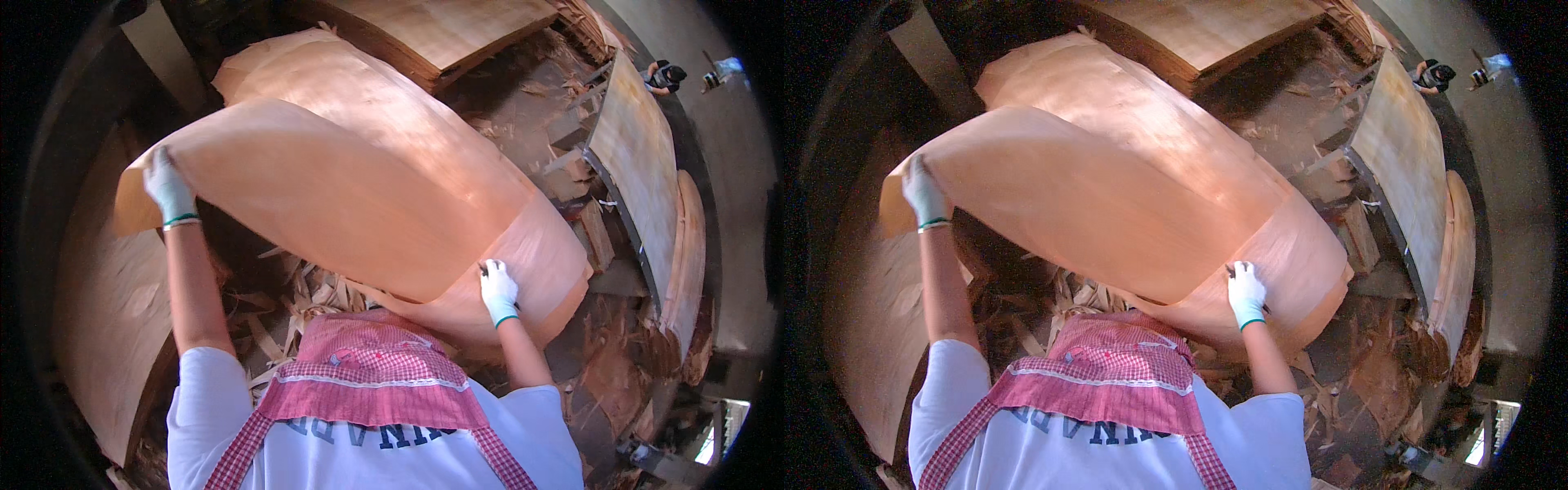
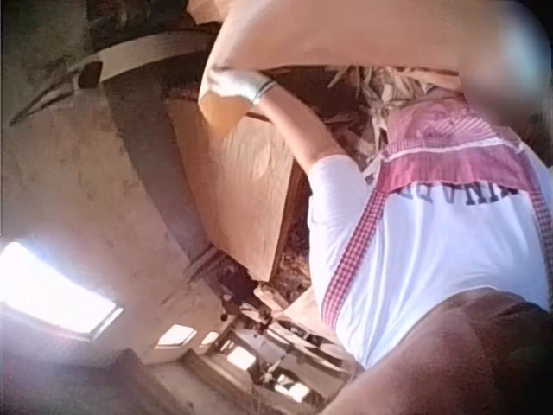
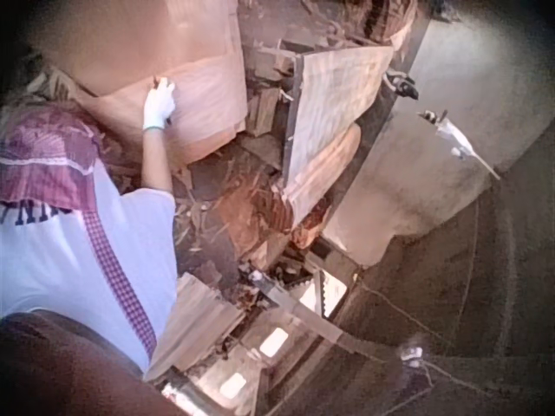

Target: The person applies adhesive tape to cracks and edges of wood veneer sheets, cuts the tape, and moves sheets between work surfaces in a workshop.

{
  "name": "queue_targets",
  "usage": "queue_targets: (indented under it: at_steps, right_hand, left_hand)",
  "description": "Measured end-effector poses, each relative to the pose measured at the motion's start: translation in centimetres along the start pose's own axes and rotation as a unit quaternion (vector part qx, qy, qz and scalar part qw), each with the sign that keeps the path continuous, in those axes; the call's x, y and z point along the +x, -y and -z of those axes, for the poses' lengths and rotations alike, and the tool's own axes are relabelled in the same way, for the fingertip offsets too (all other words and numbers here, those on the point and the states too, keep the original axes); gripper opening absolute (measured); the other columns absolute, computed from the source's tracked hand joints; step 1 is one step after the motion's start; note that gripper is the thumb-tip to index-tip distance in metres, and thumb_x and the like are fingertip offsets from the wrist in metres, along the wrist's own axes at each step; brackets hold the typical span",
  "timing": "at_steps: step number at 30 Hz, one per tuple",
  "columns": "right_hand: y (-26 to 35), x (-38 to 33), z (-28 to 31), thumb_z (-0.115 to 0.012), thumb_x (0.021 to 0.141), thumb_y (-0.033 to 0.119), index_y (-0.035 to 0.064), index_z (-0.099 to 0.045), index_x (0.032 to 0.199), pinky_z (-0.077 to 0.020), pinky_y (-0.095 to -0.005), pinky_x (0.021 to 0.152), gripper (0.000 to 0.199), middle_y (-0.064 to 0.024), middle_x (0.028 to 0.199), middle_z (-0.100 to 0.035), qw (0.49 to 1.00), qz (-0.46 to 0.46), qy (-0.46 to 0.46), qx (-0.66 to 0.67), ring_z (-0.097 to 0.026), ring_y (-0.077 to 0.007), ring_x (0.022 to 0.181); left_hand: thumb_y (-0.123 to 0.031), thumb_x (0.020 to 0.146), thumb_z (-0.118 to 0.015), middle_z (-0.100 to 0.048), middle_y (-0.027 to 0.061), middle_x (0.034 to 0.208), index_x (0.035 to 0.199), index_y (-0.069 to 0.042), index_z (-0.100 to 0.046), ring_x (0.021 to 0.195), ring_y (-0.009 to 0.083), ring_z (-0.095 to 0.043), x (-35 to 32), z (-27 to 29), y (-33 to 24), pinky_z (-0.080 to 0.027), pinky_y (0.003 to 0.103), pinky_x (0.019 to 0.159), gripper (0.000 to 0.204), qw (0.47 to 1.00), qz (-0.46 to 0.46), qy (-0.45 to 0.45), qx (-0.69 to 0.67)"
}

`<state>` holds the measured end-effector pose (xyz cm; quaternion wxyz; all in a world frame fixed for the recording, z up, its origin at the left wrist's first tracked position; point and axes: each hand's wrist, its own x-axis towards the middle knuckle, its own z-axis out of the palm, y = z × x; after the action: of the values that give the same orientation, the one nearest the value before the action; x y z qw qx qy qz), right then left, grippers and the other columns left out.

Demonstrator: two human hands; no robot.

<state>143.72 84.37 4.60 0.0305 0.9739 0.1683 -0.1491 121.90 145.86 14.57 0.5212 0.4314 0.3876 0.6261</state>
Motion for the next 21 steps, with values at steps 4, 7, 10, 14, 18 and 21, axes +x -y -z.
queue_targets:
  at_steps: [4,7,10,14,18,21]
  right_hand:
    - [0.8,0.2,-1.0,-0.054,0.09,0.029,0.0173,-0.052,0.113,-0.0511,-0.0524,0.074,0.026,-0.0166,0.12,-0.056,0.998,0.023,-0.054,0.022,-0.063,-0.0418,0.087]
    - [1.4,0.3,-1.8,-0.055,0.091,0.031,0.0169,-0.054,0.114,-0.0512,-0.0514,0.075,0.027,-0.016,0.115,-0.059,0.996,0.002,-0.085,0.01,-0.064,-0.0387,0.09]
    - [4.3,1.4,-2.4,-0.059,0.09,0.034,0.0089,-0.06,0.106,-0.0505,-0.0467,0.079,0.029,-0.0165,0.101,-0.064,0.998,-0.015,-0.054,0.003,-0.064,-0.0337,0.094]
    - [15.4,2.2,-3.6,-0.066,0.088,0.037,0.0056,-0.062,0.079,-0.0421,-0.0265,0.046,0.033,0.0006,0.058,-0.053,0.928,0.057,0.034,0.367,-0.053,-0.0104,0.053]
    - [40.4,-5.4,-1.7,-0.058,0.088,0.059,0.0055,-0.046,0.126,-0.0266,-0.0176,0.039,0.067,-0.0139,0.121,-0.059,0.676,0.05,0.445,0.585,-0.039,-0.0057,0.048]
    - [56.7,-12.1,-1.9,-0.062,0.086,0.058,0.0113,-0.046,0.106,-0.0269,-0.0188,0.039,0.053,-0.0064,0.087,-0.058,0.506,0.023,0.615,0.604,-0.039,-0.0061,0.048]
  left_hand:
    - [-0.022,0.093,-0.06,-0.067,0.0061,0.099,0.108,-0.001,-0.067,0.087,0.0157,-0.061,12.4,16.2,-6.9,-0.05,0.03,0.079,0.027,0.975,-0.121,-0.119,0.142]
    - [-0.023,0.096,-0.056,-0.066,0.0084,0.104,0.111,-0.001,-0.065,0.092,0.0175,-0.061,14.5,25.8,-14.4,-0.051,0.031,0.083,0.029,0.967,-0.132,-0.178,0.128]
    - [-0.026,0.096,-0.055,-0.065,0.01,0.108,0.115,0.003,-0.063,0.092,0.0171,-0.062,14.5,37.4,-23.6,-0.051,0.029,0.079,0.036,0.943,-0.143,-0.252,0.163]
    - [-0.026,0.094,-0.056,-0.065,0.0088,0.104,0.11,0.006,-0.064,0.088,0.0154,-0.061,8.9,44.4,-31.3,-0.051,0.028,0.075,0.036,0.898,-0.169,-0.372,0.164]
    - [-0.024,0.095,-0.056,-0.064,0.0076,0.103,0.109,0.007,-0.064,0.087,0.014,-0.059,2.1,54.4,-38.5,-0.049,0.027,0.077,0.035,0.838,-0.273,-0.441,0.168]
    - [-0.026,0.096,-0.052,-0.056,0.0,0.08,0.08,-0.001,-0.064,0.072,0.011,-0.05,-5.6,57.7,-42.1,-0.045,0.028,0.067,0.032,0.777,-0.291,-0.498,0.25]
